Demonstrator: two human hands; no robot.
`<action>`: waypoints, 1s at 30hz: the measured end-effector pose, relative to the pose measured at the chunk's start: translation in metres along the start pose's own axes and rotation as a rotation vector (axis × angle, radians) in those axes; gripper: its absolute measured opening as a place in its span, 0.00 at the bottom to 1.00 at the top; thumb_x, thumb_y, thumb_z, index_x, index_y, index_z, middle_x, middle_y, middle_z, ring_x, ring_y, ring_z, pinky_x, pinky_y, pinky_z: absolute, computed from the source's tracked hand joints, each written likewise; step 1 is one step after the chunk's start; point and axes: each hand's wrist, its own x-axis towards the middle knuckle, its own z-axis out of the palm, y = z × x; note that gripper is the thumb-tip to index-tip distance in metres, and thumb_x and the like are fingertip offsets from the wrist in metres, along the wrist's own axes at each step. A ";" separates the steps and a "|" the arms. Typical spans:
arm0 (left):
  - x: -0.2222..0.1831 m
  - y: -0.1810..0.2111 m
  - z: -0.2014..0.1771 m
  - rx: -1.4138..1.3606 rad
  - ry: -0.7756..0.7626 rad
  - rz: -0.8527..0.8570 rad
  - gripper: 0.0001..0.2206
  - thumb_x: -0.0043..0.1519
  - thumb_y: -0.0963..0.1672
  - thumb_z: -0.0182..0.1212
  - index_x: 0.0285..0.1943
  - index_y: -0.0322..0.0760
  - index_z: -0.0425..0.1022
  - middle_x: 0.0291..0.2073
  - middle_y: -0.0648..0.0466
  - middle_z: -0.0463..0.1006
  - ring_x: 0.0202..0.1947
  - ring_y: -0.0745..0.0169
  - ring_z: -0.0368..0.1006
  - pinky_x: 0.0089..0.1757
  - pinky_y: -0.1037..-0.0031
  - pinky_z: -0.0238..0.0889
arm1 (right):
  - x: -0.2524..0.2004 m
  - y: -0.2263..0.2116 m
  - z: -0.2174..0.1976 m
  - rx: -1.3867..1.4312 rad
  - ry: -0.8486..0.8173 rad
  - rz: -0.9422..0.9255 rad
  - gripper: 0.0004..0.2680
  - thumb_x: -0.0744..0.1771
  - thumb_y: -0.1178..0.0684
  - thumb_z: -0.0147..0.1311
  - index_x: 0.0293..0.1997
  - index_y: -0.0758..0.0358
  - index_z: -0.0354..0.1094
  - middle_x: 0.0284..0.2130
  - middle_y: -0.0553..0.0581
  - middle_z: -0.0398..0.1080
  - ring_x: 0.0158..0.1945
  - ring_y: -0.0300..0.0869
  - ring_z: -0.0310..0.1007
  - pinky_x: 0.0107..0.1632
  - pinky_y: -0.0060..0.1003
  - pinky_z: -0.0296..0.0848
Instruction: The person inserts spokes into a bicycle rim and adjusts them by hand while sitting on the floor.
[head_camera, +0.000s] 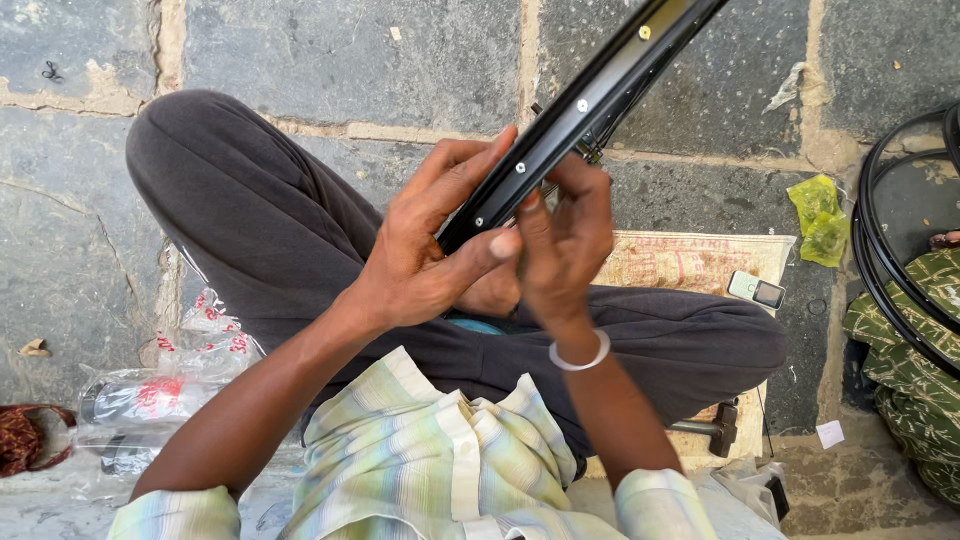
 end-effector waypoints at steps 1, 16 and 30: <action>-0.002 -0.002 0.003 -0.016 0.075 -0.040 0.27 0.72 0.51 0.59 0.74 0.31 0.64 0.57 0.45 0.73 0.57 0.57 0.73 0.57 0.72 0.66 | 0.012 0.000 -0.008 0.063 0.066 0.070 0.12 0.71 0.51 0.59 0.55 0.69 0.66 0.45 0.66 0.72 0.48 0.44 0.73 0.52 0.34 0.71; -0.035 -0.017 0.008 0.097 0.359 -0.006 0.24 0.61 0.44 0.74 0.64 0.29 0.74 0.49 0.48 0.75 0.50 0.61 0.74 0.52 0.72 0.69 | 0.022 -0.025 -0.018 0.189 -0.496 0.227 0.17 0.65 0.60 0.57 0.61 0.70 0.65 0.53 0.60 0.72 0.58 0.42 0.71 0.65 0.35 0.66; -0.023 -0.023 -0.006 -0.093 0.143 -0.001 0.21 0.64 0.43 0.70 0.65 0.29 0.75 0.53 0.48 0.78 0.51 0.62 0.77 0.51 0.73 0.71 | -0.022 -0.026 0.038 -0.593 -0.013 -0.438 0.11 0.73 0.56 0.44 0.58 0.76 0.61 0.54 0.73 0.68 0.60 0.61 0.70 0.65 0.56 0.65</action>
